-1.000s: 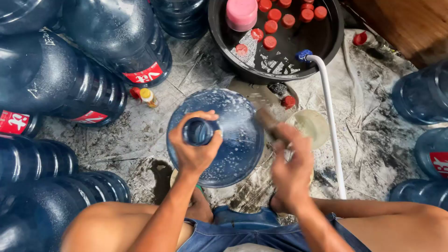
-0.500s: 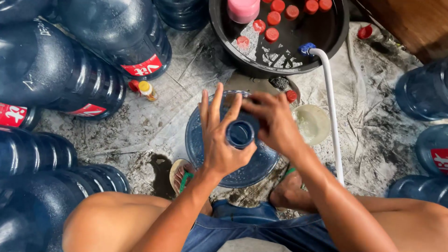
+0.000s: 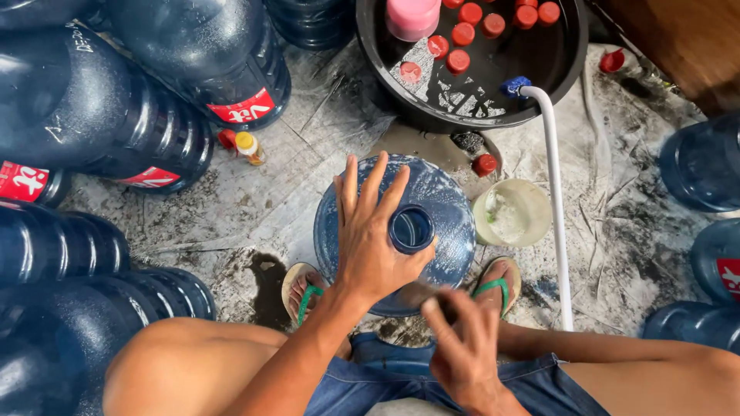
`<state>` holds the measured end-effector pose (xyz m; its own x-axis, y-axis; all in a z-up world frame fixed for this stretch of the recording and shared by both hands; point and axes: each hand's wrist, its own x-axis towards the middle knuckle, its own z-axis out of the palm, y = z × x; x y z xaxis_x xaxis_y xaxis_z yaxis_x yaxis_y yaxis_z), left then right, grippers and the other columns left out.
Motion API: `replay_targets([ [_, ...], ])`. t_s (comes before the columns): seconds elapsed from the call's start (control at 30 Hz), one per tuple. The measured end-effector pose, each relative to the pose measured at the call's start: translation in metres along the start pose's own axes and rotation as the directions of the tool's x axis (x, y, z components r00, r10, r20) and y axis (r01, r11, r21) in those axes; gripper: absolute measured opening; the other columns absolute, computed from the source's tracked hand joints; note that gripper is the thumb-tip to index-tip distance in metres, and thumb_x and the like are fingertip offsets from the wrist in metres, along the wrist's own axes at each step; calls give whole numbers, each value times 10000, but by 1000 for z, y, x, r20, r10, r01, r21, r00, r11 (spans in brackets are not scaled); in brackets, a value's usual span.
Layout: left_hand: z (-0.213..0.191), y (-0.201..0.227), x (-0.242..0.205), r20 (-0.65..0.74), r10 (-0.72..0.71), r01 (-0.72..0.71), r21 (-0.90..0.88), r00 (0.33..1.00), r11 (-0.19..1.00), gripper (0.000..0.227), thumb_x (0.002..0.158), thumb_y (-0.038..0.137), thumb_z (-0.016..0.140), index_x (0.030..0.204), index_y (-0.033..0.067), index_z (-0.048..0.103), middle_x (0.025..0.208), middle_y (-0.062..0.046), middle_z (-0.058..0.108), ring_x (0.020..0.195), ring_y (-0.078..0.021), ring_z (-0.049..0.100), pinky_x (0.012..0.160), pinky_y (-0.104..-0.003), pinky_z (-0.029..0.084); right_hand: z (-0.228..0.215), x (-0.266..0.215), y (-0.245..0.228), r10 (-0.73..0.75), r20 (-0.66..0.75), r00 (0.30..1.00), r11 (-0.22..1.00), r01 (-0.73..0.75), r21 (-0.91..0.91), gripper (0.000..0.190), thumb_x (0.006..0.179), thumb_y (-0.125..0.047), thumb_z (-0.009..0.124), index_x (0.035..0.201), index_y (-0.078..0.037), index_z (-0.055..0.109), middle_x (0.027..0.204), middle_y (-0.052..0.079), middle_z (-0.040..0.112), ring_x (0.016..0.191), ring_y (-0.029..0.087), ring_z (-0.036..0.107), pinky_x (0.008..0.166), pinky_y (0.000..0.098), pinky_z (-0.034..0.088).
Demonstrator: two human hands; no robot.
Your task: The person scrubs the exterior of a large blue water jug with a soapy sponge, then rinses it with water from a pink cup and a white hose. The person works among many similar jugs and red caps in a basin.
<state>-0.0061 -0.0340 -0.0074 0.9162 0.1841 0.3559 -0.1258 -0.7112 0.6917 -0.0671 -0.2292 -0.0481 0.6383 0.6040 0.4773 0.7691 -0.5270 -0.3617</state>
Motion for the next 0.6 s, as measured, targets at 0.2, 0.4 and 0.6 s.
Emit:
replay_targets([
  [0.2, -5, 2, 3, 26, 27, -26, -62, 999, 998, 730, 689, 403, 749, 1285, 52, 517, 1413, -155, 423, 1385, -426, 223, 1127, -564, 180, -12, 36, 49, 314, -125, 941, 949, -315, 13, 589, 765, 174, 421, 1317, -20, 490, 1055, 235, 575, 680, 234, 411, 616, 368, 325],
  [0.4, -1, 0, 0, 23, 22, -17, -227, 999, 974, 654, 694, 321, 775, 1226, 34, 525, 1331, -175, 508, 1376, -411, 275, 1114, -481, 279, -55, 89, 42, 50, -164, 985, 992, -30, 121, 496, 877, 84, 520, 1349, -51, 450, 1264, 259, 600, 1144, 358, 589, 905, 416, 396],
  [0.6, -1, -3, -1, 63, 30, -14, -244, 998, 970, 630, 706, 312, 761, 1230, 70, 509, 1321, -192, 518, 1380, -418, 262, 1109, -487, 286, -53, 113, 57, -169, -8, 986, 984, 169, 64, 697, 767, 238, 444, 1343, -152, 491, 1290, 197, 541, 1062, 343, 456, 815, 413, 420],
])
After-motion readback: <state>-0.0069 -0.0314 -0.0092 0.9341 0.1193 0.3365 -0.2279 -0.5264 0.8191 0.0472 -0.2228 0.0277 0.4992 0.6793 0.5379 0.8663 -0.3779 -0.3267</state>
